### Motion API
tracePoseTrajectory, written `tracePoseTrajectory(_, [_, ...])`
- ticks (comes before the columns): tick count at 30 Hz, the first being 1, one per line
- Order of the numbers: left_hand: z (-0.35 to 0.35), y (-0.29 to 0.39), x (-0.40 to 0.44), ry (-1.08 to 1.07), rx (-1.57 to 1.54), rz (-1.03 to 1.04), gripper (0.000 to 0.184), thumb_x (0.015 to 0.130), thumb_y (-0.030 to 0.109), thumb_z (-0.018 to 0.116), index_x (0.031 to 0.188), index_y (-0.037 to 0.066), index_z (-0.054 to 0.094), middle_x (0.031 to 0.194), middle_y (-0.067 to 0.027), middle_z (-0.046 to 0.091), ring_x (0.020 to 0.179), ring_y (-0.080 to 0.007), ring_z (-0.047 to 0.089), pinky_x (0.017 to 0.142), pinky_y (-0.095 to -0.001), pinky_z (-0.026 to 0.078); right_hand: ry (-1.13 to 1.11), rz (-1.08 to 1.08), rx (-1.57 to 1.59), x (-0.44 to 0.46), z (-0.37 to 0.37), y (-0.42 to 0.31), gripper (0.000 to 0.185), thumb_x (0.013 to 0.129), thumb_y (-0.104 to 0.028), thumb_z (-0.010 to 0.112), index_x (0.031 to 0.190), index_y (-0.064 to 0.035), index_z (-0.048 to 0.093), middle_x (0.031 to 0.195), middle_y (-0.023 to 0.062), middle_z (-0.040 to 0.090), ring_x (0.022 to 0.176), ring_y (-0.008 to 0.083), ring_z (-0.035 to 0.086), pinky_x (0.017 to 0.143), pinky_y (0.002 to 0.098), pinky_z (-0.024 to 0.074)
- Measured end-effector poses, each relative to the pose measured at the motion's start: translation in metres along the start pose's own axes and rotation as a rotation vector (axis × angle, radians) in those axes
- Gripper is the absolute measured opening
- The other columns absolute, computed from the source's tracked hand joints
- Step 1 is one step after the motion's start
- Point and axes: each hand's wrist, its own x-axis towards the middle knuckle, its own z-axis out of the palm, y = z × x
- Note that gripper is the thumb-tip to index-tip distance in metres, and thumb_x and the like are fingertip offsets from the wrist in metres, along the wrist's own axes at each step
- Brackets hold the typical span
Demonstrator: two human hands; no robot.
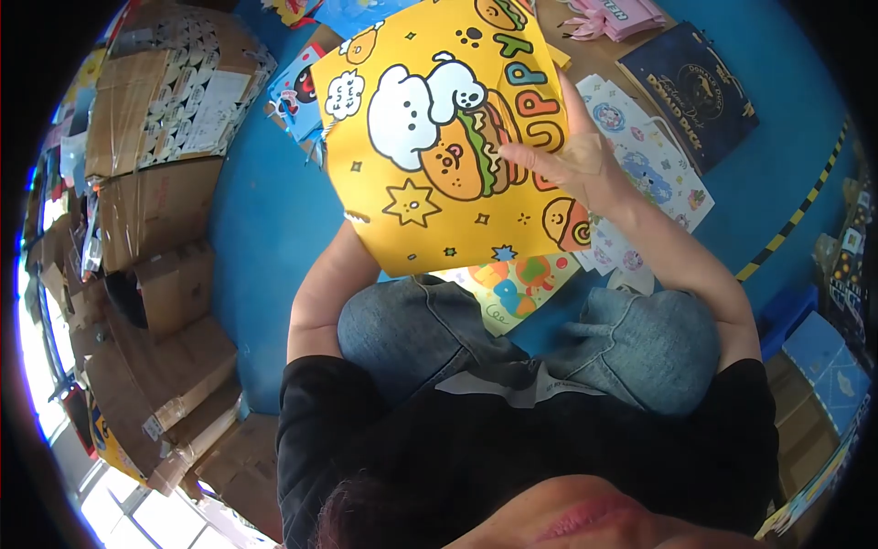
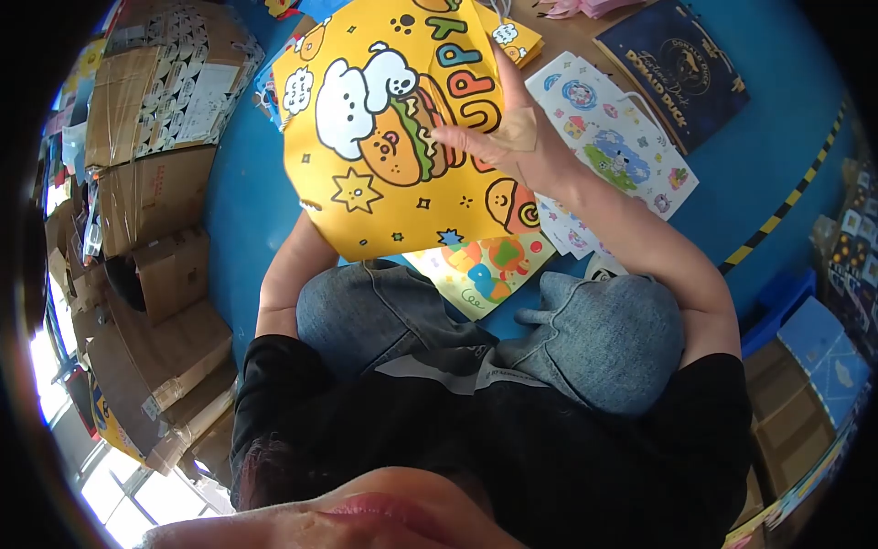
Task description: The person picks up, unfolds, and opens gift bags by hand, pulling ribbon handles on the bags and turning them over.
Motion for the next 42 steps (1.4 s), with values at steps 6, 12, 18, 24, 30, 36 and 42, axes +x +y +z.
tracePoseTrajectory(6, [-0.001, -0.002, -0.002, -0.005, 0.002, -0.005, 0.06, 0.097, 0.046, 0.04, 0.14, 0.005, 0.037, 0.138, -0.0132, 0.048, 0.123, -0.0305, 0.049, 0.1, -0.0474, 0.043, -0.091, 0.08, 0.135, -0.003, 0.001, -0.007, 0.08, 0.08, -0.023, 0.076, 0.139, -0.0042, 0.026, 0.125, 0.0072, 0.054, 0.114, 0.0164, 0.053, 0.096, 0.032, 0.0468])
tracePoseTrajectory(12, [-0.005, -0.001, -0.004, -0.006, 0.007, -0.008, 0.06, 0.097, 0.047, 0.04, 0.14, 0.005, 0.037, 0.138, -0.0134, 0.047, 0.123, -0.0307, 0.049, 0.101, -0.0476, 0.043, -0.052, 0.115, 0.444, -0.007, 0.009, -0.023, 0.07, 0.081, -0.02, 0.075, 0.136, -0.0082, 0.034, 0.12, 0.0049, 0.059, 0.11, 0.0154, 0.057, 0.093, 0.0316, 0.0489])
tracePoseTrajectory(18, [-0.006, 0.0, 0.007, -0.024, 0.006, -0.017, 0.061, 0.096, 0.047, 0.039, 0.14, 0.005, 0.037, 0.138, -0.0137, 0.047, 0.124, -0.031, 0.049, 0.101, -0.0478, 0.042, -0.063, 0.329, 0.514, -0.009, 0.01, -0.029, 0.046, 0.081, -0.015, 0.074, 0.122, -0.0082, 0.053, 0.113, 0.0034, 0.064, 0.1, 0.0135, 0.061, 0.089, 0.0299, 0.0503])
tracePoseTrajectory(24, [-0.007, 0.003, 0.014, -0.023, 0.024, -0.011, 0.061, 0.096, 0.048, 0.039, 0.141, 0.005, 0.036, 0.139, -0.014, 0.047, 0.124, -0.0312, 0.048, 0.102, -0.048, 0.042, -0.034, 0.224, 0.37, -0.008, 0.01, -0.02, 0.04, 0.083, -0.016, 0.073, 0.119, -0.0063, 0.056, 0.108, 0.0028, 0.065, 0.097, 0.0111, 0.061, 0.086, 0.028, 0.0503])
tracePoseTrajectory(30, [-0.024, 0.033, 0.029, -0.04, 0.036, -0.015, 0.062, 0.096, 0.048, 0.038, 0.141, 0.005, 0.036, 0.139, -0.0142, 0.046, 0.124, -0.0315, 0.048, 0.102, -0.0482, 0.041, 0.057, 0.075, 0.122, -0.001, -0.006, -0.005, 0.025, 0.09, -0.018, 0.065, 0.107, -0.0003, 0.062, 0.092, 0.0014, 0.068, 0.079, 0.0052, 0.059, 0.071, 0.0227, 0.0508])
tracePoseTrajectory(36, [-0.036, 0.071, 0.035, -0.417, -0.184, -0.029, 0.037, 0.093, 0.029, 0.046, 0.117, 0.004, 0.058, 0.116, -0.0115, 0.061, 0.106, -0.0256, 0.059, 0.097, -0.0497, 0.044, 0.2, -0.118, -0.115, 0.009, -0.027, -0.037, 0.023, 0.093, -0.017, 0.06, 0.108, 0.0007, 0.061, 0.093, 0.0043, 0.069, 0.081, 0.0071, 0.06, 0.073, 0.0235, 0.0506])
tracePoseTrajectory(42, [-0.019, 0.048, 0.045, 0.089, 0.478, 0.133, 0.036, 0.088, 0.011, 0.052, 0.122, 0.001, 0.05, 0.122, -0.0123, 0.057, 0.111, -0.0228, 0.056, 0.103, -0.048, 0.041, 0.0, -0.195, -0.595, 0.001, -0.019, -0.04, 0.024, 0.091, -0.011, 0.058, 0.113, -0.0042, 0.064, 0.095, 0.0128, 0.069, 0.087, 0.0218, 0.067, 0.077, 0.0309, 0.051])
